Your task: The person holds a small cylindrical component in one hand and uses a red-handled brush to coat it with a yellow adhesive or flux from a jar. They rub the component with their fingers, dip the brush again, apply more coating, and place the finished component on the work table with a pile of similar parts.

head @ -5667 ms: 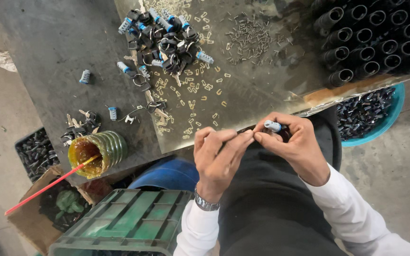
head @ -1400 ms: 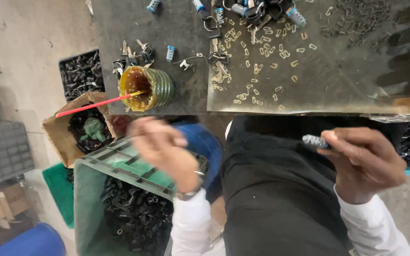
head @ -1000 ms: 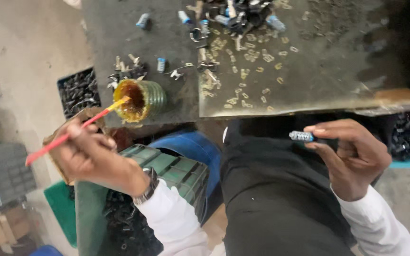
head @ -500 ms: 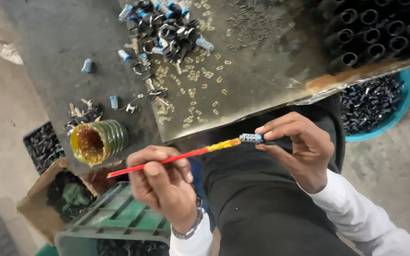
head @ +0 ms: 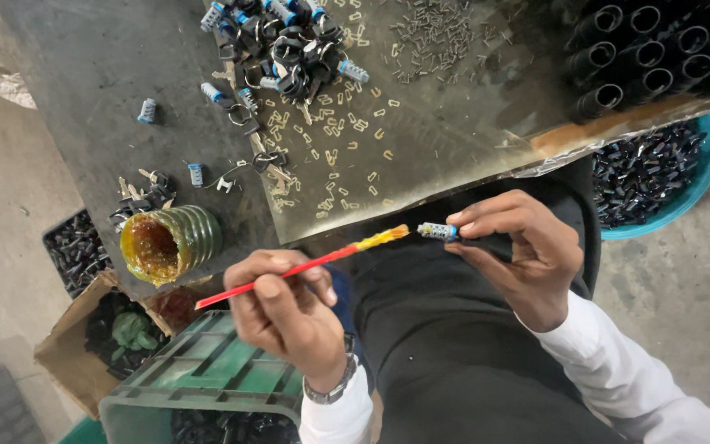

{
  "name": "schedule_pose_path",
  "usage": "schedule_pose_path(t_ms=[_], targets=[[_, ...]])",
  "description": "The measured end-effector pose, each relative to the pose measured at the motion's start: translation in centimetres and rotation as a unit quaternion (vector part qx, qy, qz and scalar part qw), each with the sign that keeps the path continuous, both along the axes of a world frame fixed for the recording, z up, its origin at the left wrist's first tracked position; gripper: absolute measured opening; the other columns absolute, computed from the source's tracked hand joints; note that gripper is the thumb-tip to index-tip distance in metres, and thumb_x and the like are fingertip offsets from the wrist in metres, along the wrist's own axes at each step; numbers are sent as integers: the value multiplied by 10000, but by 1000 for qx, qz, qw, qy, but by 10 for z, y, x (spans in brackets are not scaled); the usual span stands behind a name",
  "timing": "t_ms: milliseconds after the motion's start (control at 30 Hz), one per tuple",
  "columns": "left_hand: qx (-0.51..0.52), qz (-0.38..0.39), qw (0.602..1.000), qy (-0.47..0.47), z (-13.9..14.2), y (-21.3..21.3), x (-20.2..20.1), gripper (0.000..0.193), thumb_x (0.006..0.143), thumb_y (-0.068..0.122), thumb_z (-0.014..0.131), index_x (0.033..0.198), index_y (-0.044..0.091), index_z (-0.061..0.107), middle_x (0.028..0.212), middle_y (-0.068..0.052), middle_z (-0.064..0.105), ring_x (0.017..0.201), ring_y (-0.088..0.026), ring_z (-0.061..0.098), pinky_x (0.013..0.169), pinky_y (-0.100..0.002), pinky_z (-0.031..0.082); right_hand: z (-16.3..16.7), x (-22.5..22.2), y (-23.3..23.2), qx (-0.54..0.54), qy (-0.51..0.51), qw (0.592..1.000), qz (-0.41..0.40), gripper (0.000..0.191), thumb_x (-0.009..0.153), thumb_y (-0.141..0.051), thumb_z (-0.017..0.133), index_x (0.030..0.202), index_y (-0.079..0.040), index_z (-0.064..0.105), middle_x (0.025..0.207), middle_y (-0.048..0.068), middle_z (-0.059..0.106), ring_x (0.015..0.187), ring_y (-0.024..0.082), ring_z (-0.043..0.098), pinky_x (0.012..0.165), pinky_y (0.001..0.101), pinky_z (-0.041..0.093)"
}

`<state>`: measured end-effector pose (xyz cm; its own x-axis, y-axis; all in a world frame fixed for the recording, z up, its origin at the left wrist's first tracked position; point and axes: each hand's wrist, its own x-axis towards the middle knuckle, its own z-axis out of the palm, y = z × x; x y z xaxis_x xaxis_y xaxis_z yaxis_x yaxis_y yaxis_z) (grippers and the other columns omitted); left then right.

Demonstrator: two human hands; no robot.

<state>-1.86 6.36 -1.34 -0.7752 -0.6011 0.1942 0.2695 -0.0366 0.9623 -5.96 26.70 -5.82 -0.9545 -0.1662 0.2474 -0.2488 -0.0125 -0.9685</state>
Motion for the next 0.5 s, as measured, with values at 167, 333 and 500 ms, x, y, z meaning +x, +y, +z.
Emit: schedule_pose_path(t_ms=[167,333,500], targets=[[-57,133,989,7,7,-27,8,330,1090,344,578,1060,26,494,896,-107,542,601,-134,500,439,-257,400,-7,1,10,26,11,999,-21,287,861,89,797,1077,-5,633,1122,152,699,1034,211,707,899,294,594],[-299,328,893,77,9,-115,38,448,1185,412,548,1085,-24,507,718,-118,494,484,-175,491,459,-278,349,-50,28,72,116,-17,980,-158,210,981,63,772,1089,-28,616,1159,133,679,1064,197,696,943,297,596],[-406,361,839,-32,1,-185,52,458,1140,444,501,1174,-10,551,810,-149,621,623,-200,561,556,-282,441,-129,30,154,177,-65,936,-298,290,1039,214,669,1258,39,592,1286,138,642,1166,198,616,1083,320,552]])
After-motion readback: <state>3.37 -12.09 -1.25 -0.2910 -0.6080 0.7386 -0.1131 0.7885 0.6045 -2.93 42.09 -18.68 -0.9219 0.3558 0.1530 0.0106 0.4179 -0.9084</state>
